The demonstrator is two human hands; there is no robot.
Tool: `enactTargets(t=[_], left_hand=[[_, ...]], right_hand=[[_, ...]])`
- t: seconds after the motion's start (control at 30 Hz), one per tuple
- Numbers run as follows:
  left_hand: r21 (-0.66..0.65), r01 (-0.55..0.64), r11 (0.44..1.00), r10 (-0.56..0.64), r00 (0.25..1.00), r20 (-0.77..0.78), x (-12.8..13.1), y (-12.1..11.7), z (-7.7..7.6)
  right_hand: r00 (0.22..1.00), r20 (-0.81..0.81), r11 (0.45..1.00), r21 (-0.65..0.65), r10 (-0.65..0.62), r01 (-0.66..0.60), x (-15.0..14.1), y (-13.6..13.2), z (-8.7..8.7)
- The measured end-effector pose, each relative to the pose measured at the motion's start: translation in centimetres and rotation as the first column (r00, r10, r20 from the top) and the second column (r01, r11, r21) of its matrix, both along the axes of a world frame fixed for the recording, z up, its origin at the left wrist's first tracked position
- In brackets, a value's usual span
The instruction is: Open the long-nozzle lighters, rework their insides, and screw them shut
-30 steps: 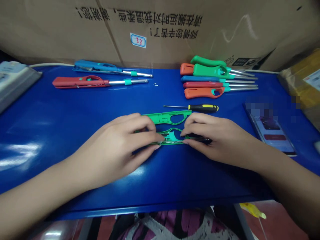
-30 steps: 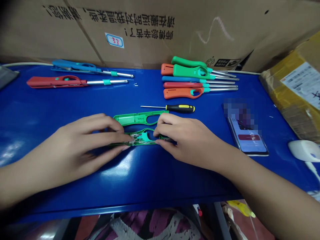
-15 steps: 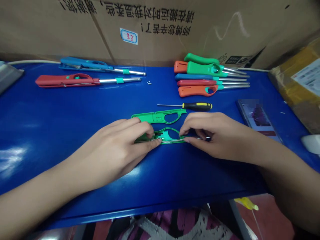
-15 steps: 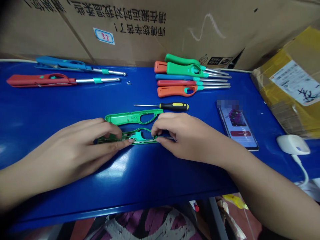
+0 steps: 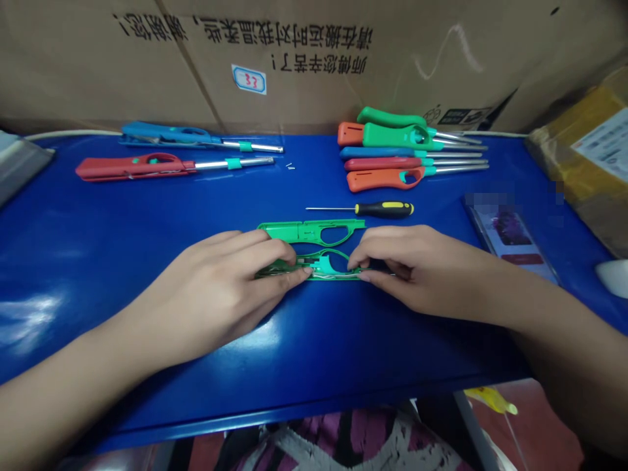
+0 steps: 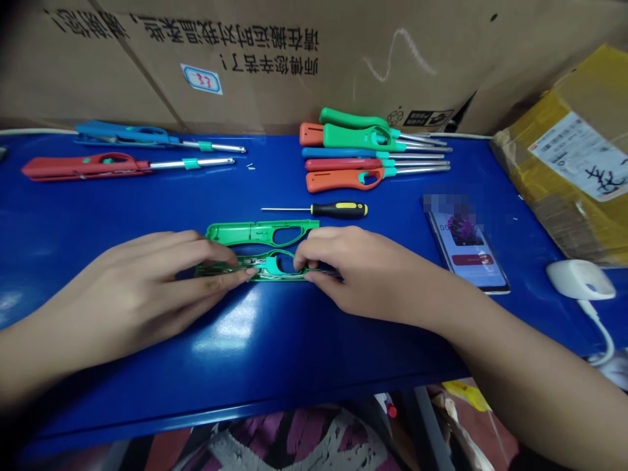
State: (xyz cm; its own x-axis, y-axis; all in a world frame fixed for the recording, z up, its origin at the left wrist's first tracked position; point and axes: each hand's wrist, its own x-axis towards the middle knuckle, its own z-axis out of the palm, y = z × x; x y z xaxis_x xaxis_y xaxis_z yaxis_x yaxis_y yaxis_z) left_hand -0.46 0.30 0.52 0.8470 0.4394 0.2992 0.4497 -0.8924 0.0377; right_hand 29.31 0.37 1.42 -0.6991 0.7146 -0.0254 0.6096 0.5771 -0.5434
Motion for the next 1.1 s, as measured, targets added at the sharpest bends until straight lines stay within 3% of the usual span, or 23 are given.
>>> enactTargets(t=[0.23,0.43,0.63,0.83,1.1], left_hand=[[0.034,0.023,0.999,-0.021,0.999,-0.039,0.2,0.1,0.2],[-0.002,0.008,1.0,-0.007,0.996,0.086,-0.5,0.4,-0.3],[-0.149,-0.032,0.988,0.049,0.993,0.11,-0.6,1.0,0.0],[-0.243,-0.052,0.969,0.078,0.992,0.102,-0.9,1.3,0.1],[-0.028,-0.026,0.999,0.027,0.999,0.022,-0.7,0.8,0.7]], right_hand=[[1.0,-0.006,1.0,0.008,0.014,-0.014,0.1,0.0,0.1],[1.0,0.01,0.999,0.038,-0.006,0.006,0.2,0.0,0.0],[0.987,0.044,0.985,0.092,-0.151,0.147,0.3,0.2,0.1],[0.985,0.048,0.986,0.038,-0.166,0.164,0.3,0.4,0.2],[0.987,0.053,0.988,0.015,-0.154,0.154,0.0,0.3,-0.1]])
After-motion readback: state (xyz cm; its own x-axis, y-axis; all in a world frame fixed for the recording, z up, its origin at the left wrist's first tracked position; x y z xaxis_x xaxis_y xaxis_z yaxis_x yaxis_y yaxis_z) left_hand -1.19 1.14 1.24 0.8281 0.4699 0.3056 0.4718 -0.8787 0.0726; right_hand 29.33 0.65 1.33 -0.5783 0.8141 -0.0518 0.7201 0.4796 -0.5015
